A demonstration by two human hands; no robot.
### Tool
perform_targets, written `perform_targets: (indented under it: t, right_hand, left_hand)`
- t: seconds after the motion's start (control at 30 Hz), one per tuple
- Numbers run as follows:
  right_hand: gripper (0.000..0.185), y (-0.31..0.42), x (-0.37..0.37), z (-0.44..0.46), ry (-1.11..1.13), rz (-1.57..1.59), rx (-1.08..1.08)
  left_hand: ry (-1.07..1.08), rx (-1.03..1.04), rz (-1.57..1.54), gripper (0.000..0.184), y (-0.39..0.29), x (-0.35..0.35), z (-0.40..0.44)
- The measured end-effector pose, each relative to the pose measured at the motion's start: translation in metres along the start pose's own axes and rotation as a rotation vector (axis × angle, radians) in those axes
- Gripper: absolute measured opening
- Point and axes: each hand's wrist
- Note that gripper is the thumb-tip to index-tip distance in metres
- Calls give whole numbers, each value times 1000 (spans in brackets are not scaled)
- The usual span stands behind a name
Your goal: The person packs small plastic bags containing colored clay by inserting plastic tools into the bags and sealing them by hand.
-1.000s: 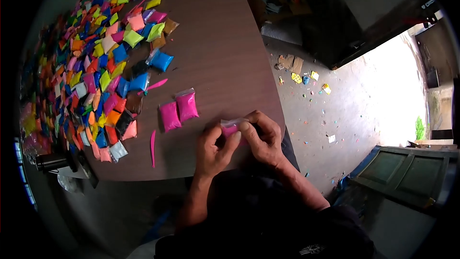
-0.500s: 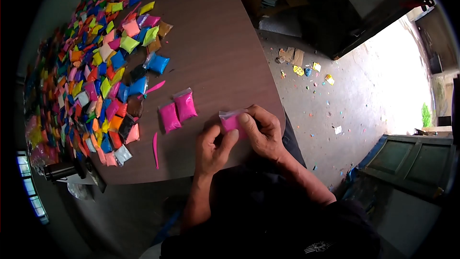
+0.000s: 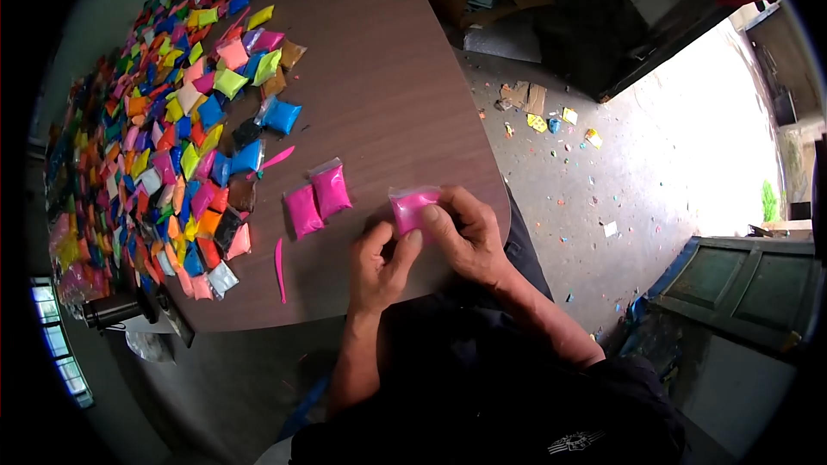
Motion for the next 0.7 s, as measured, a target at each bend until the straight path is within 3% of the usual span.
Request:
perform_targets:
  t: [0.27,0.7]
  right_hand:
    - [31,8,-4,-3,69,41,16]
    - [29,4,-1,1,59,1,-78]
  left_hand:
    - [-88,-154,-162,22,-11,-1,-1]
    - [-115,-69,-131,15,0,-2,-3]
Point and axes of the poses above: each hand's wrist, its own z-axis towards the middle knuckle, its own x-axis out of the palm, y = z × x, and after that the axes turned 9 degrees about x, right-handed
